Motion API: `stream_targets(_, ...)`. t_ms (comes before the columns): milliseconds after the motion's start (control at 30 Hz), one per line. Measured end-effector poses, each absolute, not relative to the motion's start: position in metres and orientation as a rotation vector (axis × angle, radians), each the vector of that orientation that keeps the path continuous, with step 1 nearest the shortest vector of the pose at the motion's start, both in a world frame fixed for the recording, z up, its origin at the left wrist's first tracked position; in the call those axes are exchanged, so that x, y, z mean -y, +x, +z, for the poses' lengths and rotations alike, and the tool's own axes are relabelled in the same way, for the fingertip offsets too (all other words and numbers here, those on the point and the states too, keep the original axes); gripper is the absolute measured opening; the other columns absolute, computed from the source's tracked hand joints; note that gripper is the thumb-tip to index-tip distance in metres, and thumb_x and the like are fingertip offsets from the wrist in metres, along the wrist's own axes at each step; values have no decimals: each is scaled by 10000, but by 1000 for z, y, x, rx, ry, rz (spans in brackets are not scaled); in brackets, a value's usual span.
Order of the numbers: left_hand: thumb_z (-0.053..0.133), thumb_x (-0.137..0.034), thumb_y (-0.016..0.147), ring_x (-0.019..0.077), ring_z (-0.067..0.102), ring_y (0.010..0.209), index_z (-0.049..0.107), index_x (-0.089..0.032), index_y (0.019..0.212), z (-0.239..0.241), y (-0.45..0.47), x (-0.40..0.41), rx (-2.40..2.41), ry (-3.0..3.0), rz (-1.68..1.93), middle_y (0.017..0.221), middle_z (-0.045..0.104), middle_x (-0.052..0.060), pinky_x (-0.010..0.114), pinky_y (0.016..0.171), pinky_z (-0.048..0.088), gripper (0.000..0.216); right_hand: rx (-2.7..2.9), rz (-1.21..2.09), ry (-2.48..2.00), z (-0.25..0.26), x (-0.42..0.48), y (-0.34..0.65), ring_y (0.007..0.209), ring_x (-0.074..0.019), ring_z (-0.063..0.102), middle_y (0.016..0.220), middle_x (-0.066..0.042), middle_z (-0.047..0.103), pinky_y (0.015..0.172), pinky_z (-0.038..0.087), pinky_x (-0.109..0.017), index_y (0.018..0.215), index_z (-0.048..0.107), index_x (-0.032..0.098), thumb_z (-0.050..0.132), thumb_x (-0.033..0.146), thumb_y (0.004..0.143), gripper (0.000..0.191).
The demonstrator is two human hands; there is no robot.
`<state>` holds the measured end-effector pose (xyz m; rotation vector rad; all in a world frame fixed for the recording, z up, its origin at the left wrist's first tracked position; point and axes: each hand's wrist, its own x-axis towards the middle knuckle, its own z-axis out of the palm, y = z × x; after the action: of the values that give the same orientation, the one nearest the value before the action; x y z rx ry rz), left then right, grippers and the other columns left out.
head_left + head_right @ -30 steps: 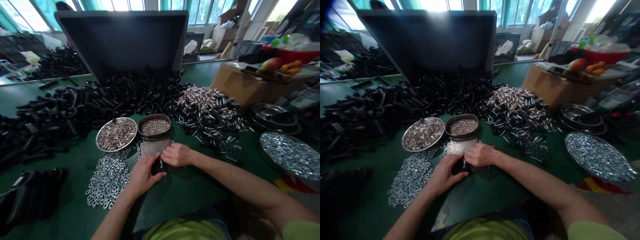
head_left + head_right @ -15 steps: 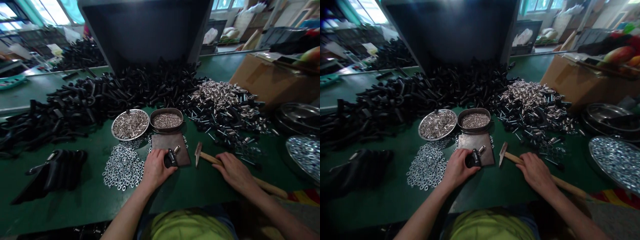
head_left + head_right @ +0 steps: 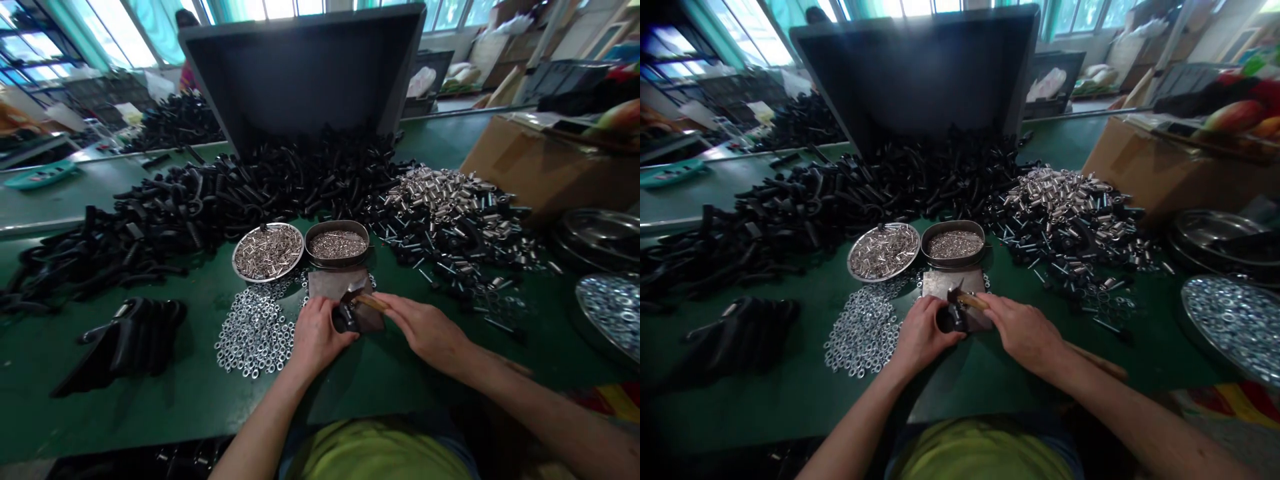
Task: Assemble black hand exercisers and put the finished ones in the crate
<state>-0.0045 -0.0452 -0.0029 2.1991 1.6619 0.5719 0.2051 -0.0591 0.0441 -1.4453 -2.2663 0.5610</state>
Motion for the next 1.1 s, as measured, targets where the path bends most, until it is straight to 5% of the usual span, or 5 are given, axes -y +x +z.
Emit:
stream_targets(233, 798, -382, 561, 251, 543, 934, 579, -184, 964, -3, -5, 45, -1660, 2193, 584, 965, 581, 62, 386, 829, 454, 500, 2228, 375, -1408, 39, 65, 204, 884, -198, 680, 1057, -81, 690, 753, 557, -330, 1222, 529, 205, 334, 206, 926, 354)
stream_targets(467, 797, -380, 559, 257, 543, 954, 577, -191, 965, -3, -5, 44, -1663, 2182, 577, 978, 580, 64, 385, 837, 446, 499, 2196, 345, -1370, 44, 61, 200, 1011, -200, 639, 1166, -101, 650, 838, 527, -344, 1289, 478, 185, 309, 237, 937, 394)
stream_targets(700, 758, -327, 586, 282, 557, 939, 578, -167, 916, -2, -1, 42, -1648, 2161, 582, 926, 602, 83, 406, 831, 442, 409, 2402, 324, -1733, 20, 63, 216, 882, -189, 667, 1084, -69, 677, 721, 511, -292, 1304, 486, 241, 344, 279, 948, 386)
stream_targets(933, 751, -474, 567, 278, 609, 879, 538, -189, 1002, 5, -2, 44, -1679, 1268, 946, 908, 634, 55, 415, 801, 461, 562, 2291, -228, -1857, 4, 65, 257, 818, -224, 601, 853, -85, 657, 690, 476, -332, 1186, 594, 211, 444, 262, 920, 310)
stream_targets(1100, 789, -388, 557, 214, 602, 911, 556, -188, 1022, 10, 11, 56, -1367, 855, 1138, 952, 642, 37, 333, 819, 462, 558, 2154, 116, -1402, 16, 61, 204, 913, -193, 587, 1017, -75, 643, 781, 487, -320, 1263, 472, 187, 459, 357, 918, 385)
